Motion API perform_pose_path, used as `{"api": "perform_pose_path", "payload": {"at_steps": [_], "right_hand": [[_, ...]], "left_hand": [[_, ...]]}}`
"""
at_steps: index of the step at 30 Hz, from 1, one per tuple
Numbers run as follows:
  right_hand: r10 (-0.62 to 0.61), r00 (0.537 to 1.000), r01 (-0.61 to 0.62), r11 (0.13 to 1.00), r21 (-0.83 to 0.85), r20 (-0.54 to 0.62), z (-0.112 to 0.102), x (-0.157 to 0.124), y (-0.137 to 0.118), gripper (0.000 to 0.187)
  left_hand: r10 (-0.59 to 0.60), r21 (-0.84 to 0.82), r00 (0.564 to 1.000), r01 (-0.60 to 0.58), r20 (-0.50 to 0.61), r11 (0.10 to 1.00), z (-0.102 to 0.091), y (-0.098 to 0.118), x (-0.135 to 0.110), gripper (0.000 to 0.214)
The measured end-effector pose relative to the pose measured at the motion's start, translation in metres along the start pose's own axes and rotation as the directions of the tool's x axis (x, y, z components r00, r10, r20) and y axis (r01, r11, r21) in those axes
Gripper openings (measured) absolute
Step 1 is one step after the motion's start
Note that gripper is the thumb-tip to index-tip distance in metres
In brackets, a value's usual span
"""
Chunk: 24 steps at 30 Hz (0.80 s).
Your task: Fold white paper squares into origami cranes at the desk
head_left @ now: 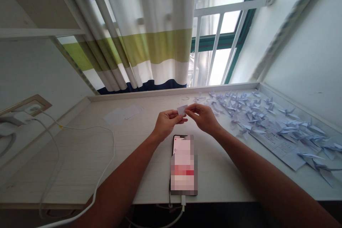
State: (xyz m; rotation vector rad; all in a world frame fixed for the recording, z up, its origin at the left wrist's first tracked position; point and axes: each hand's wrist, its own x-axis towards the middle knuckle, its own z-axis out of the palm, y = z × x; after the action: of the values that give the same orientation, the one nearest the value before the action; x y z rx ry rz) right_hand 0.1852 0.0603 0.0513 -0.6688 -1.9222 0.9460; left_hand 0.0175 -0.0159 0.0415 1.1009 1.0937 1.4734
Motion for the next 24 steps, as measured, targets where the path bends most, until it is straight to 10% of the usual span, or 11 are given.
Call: {"api": "perform_pose_path", "payload": {"at_steps": [24], "right_hand": [[0.066, 0.998, -0.065, 0.997, 0.048, -0.022, 0.0051, 0.0001, -0.0017, 0.012]], "left_hand": [[-0.078, -0.054, 0.996, 0.076, -0.031, 0.996, 0.0041, 0.0039, -0.0024, 0.042]]}}
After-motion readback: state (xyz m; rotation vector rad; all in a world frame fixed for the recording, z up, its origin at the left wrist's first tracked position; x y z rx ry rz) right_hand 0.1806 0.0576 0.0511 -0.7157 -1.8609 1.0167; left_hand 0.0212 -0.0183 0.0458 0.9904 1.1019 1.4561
